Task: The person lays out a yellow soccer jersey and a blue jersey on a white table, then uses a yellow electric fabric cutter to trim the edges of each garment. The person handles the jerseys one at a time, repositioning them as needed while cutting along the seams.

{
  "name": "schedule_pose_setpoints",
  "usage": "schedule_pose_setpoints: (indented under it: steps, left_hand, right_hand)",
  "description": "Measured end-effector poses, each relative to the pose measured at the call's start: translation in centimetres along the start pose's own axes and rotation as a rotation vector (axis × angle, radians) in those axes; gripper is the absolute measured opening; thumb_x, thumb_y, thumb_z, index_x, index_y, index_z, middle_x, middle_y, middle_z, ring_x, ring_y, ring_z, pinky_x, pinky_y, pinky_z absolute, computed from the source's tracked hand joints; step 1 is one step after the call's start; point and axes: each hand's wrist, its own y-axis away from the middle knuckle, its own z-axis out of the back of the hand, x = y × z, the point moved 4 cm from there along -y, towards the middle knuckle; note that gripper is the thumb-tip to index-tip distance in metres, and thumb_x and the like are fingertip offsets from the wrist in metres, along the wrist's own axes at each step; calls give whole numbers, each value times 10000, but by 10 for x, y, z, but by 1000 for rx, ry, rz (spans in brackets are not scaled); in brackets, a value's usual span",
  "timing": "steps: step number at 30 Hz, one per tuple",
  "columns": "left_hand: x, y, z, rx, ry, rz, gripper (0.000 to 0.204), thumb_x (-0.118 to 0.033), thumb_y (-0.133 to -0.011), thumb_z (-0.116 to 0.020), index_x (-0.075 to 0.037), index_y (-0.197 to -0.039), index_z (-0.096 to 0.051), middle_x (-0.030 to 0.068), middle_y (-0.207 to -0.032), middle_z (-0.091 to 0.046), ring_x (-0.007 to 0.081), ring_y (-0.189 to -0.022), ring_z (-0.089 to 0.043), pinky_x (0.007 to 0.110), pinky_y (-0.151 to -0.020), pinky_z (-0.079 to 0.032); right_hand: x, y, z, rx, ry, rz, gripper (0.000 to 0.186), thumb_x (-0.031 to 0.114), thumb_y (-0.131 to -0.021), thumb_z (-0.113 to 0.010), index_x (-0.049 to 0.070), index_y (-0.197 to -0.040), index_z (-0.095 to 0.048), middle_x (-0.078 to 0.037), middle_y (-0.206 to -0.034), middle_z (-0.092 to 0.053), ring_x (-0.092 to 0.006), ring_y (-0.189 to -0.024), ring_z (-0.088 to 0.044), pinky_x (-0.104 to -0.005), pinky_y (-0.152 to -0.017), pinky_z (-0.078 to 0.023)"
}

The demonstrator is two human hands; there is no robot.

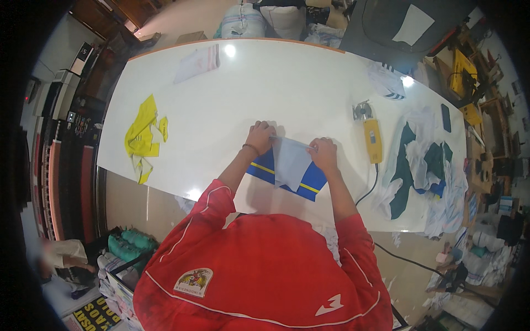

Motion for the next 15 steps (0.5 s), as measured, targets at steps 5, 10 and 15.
schedule_pose_setpoints:
  steps: [5,10,15]
  left_hand:
    - [-4,-16,15,-17,106,-60,143,-173,-920,-787,-136,-1045,-728,34,-1082,-731,274,-1132,-664,441,-1063,-475]
    - [-3,30,29,-232,81,-339,93,-135,-930,-725,-170,-1014,-741,8,-1004,-716,259,-1064,-680,445,-1037,-482]
    - [7,85,16,-109,-25,-437,135,-125,-860,-754,-183,-976,-790,-16,-1027,-718,214,-1170,-637,468,-1103,-448]
  right_hand:
    - [-2,-1,11,-138,-205,117,163,158,-890,-805,79,-1005,-722,-111,-993,-716,-344,-977,-655,-450,-920,-488]
    - [36,53,23,-252,-49,413,115,100,-869,-776,88,-963,-710,-104,-990,-703,-345,-989,-641,-485,-935,-473]
    - [40,113,-16,-143,7,487,137,121,-860,-783,95,-975,-715,-94,-1057,-670,-336,-1034,-619,-502,-966,-448]
